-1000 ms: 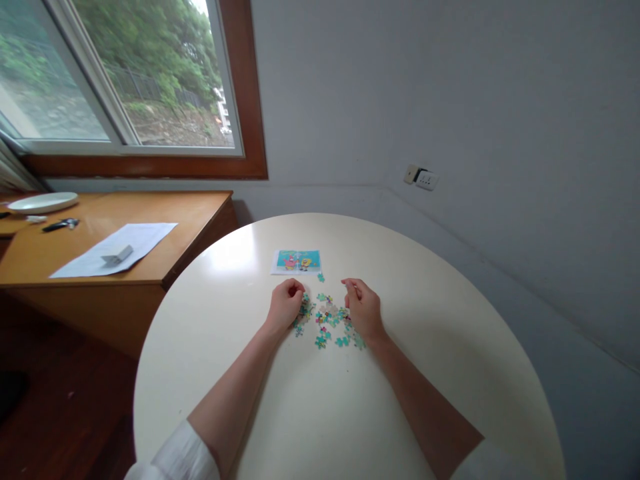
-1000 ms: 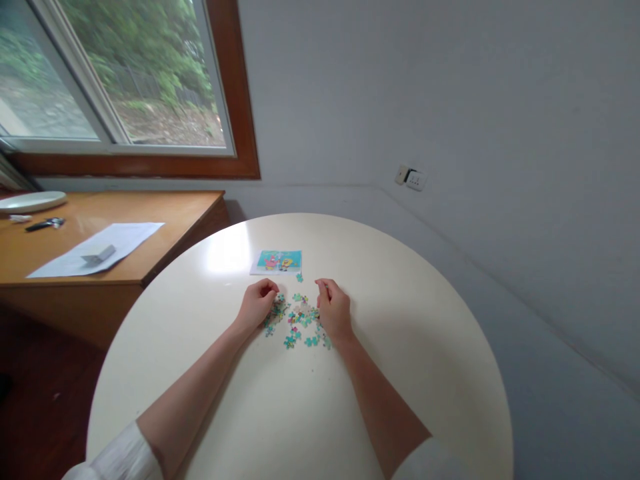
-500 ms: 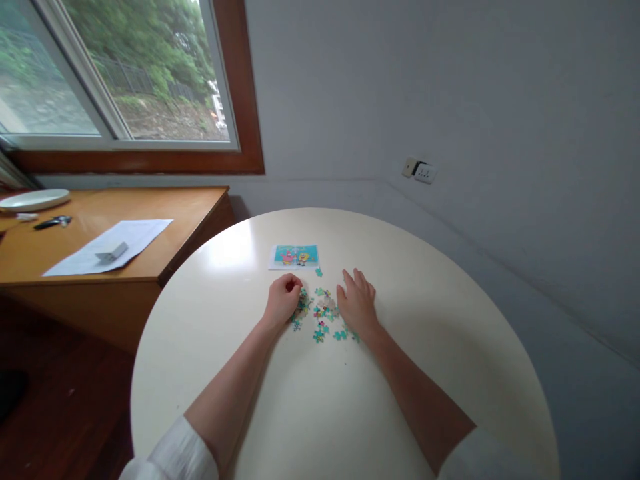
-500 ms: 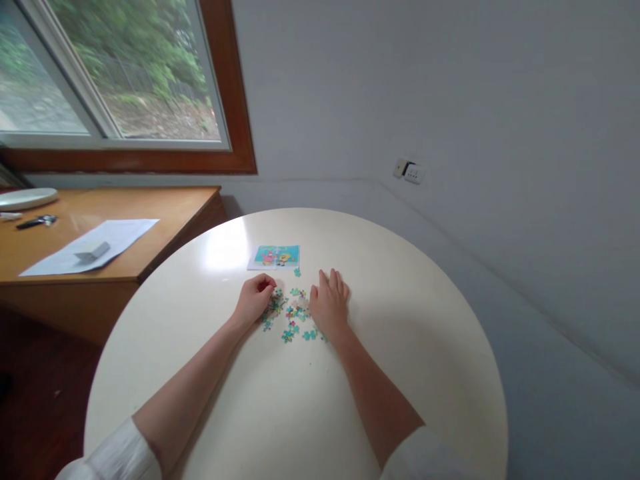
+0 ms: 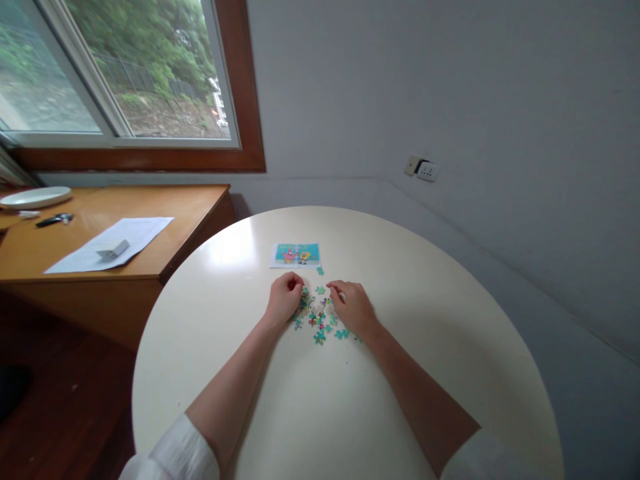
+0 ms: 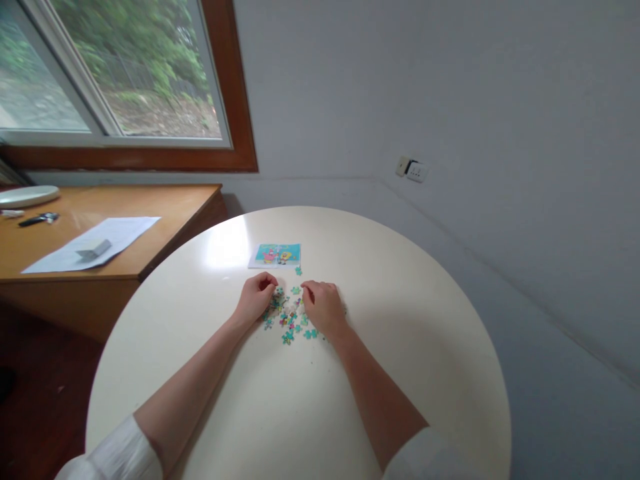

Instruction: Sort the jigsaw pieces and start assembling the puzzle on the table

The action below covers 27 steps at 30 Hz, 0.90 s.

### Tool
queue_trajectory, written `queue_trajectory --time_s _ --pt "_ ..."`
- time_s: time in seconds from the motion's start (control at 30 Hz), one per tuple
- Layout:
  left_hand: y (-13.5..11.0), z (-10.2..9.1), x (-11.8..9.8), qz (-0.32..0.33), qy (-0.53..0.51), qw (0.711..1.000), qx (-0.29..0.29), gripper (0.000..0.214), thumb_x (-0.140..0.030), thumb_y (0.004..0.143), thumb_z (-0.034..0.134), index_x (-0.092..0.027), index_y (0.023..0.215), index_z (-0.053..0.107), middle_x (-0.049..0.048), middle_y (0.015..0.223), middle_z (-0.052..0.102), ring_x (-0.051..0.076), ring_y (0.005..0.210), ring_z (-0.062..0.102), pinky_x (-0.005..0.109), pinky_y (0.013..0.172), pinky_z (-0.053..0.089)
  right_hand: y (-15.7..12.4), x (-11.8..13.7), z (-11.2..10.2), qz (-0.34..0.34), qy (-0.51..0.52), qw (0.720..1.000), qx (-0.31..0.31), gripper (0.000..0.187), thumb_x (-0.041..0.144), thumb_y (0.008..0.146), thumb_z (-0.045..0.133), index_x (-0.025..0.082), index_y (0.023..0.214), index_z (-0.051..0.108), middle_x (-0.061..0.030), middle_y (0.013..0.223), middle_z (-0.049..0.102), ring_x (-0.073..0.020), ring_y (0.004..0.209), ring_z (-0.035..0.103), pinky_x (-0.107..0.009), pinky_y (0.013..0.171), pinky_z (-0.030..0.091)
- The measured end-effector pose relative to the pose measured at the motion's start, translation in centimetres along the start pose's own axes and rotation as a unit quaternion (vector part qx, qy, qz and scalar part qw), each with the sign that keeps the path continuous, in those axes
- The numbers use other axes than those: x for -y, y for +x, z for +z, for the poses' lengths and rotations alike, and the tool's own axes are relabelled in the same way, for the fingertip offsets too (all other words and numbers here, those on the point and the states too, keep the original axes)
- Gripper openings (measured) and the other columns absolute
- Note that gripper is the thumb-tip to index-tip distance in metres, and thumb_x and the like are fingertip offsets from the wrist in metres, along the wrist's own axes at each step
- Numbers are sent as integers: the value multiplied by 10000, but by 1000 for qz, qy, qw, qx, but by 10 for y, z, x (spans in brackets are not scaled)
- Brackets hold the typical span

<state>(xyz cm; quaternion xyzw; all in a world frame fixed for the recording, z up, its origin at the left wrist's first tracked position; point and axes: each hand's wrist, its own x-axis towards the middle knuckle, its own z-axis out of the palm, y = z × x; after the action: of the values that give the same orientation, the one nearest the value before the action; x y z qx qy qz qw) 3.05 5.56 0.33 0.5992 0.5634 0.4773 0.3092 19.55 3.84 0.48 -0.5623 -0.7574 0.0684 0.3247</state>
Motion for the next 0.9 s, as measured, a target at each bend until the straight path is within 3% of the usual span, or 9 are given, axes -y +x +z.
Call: queue_trajectory --time_s 0.13,0.27,0.37,0.47,0.6,0.9 --pt "-4 1 -3 19 21 1000 -4 118 -122 623 431 -168 662 532 16 693 583 137 648 531 259 638 422 -1 0 2 -23 -24 999 12 235 187 813 444 182 962 625 -68 1017 669 -201 961 582 -353 864 392" --pt "-8 3 -7 59 40 995 66 236 -106 649 424 -191 832 546 35 888 640 159 802 565 300 774 429 -3 1 3 -53 -50 996 51 370 211 836 408 169 1193 497 -88 1288 515 -204 1228 408 -392 998 294" --pt "-9 3 -9 74 34 988 132 204 -102 639 409 -193 772 535 21 803 646 159 807 572 299 791 430 -4 2 4 -57 -76 991 91 415 217 858 349 168 1262 432 -79 1362 437 -200 1296 314 -417 1044 225" --pt "-11 3 -10 38 -20 986 163 149 -124 645 378 -182 692 507 -2 623 603 131 616 556 254 639 443 -4 4 3 -54 -93 988 114 436 218 872 298 176 1294 399 -67 1381 414 -192 1309 289 -421 1061 192" --pt "-12 3 -12 1 -48 983 174 121 -149 630 373 -172 645 491 -44 475 501 93 439 447 201 474 365 -3 6 1 -51 -110 982 143 444 238 890 260 187 1316 373 -64 1373 427 -183 1303 302 -424 1067 185" --pt "-12 2 -12 41 -17 986 163 106 -166 633 386 -168 625 491 -51 458 466 88 447 415 201 492 334 -1 6 2 -40 -114 981 151 455 302 896 318 200 1336 371 -69 1422 351 -215 1334 247 -466 1069 190"
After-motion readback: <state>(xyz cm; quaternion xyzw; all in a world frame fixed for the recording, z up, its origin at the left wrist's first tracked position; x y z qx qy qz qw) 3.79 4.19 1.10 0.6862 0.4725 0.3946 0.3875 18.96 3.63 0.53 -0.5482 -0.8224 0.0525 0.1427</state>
